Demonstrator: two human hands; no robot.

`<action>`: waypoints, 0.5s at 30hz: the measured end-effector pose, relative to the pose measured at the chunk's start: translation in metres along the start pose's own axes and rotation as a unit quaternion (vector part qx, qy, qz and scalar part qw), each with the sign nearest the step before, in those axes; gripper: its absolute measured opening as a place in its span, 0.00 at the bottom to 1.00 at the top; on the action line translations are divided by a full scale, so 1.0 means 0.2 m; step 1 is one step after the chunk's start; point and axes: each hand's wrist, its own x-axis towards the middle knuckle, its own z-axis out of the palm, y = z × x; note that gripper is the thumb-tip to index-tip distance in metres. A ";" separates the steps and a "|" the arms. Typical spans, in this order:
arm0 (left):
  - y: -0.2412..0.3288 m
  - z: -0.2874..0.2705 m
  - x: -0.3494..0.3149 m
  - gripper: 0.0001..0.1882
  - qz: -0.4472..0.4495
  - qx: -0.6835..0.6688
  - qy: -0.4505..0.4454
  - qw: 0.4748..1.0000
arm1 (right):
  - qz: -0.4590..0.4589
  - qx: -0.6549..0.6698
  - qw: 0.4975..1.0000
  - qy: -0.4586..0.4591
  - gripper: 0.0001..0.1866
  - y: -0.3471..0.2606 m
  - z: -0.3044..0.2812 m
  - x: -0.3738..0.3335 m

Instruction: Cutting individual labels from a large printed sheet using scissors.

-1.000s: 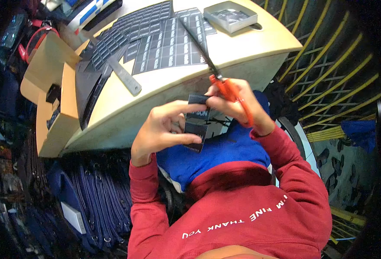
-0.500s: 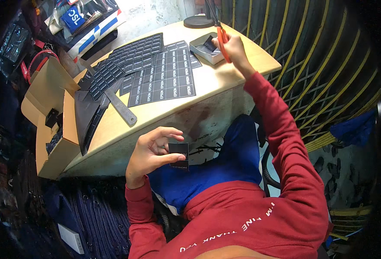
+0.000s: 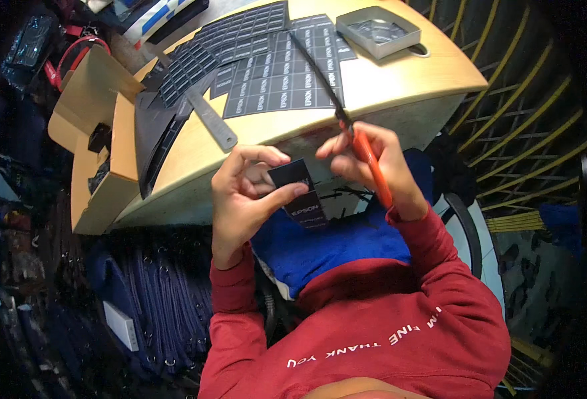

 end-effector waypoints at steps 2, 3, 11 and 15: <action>-0.01 0.01 0.01 0.21 -0.009 -0.022 0.010 1.000 | -0.011 0.036 0.999 -0.029 0.12 0.06 0.09 -0.04; -0.02 0.00 0.01 0.21 -0.003 -0.025 0.014 1.000 | 0.046 0.045 0.998 -0.021 0.13 0.05 0.14 -0.07; -0.02 0.06 0.02 0.21 0.033 -0.040 0.061 0.997 | -0.015 -0.008 0.997 0.074 0.13 0.10 0.23 -0.03; 0.00 0.02 -0.01 0.17 0.055 0.117 -0.013 0.992 | 0.012 0.000 0.998 0.068 0.11 0.06 0.23 -0.06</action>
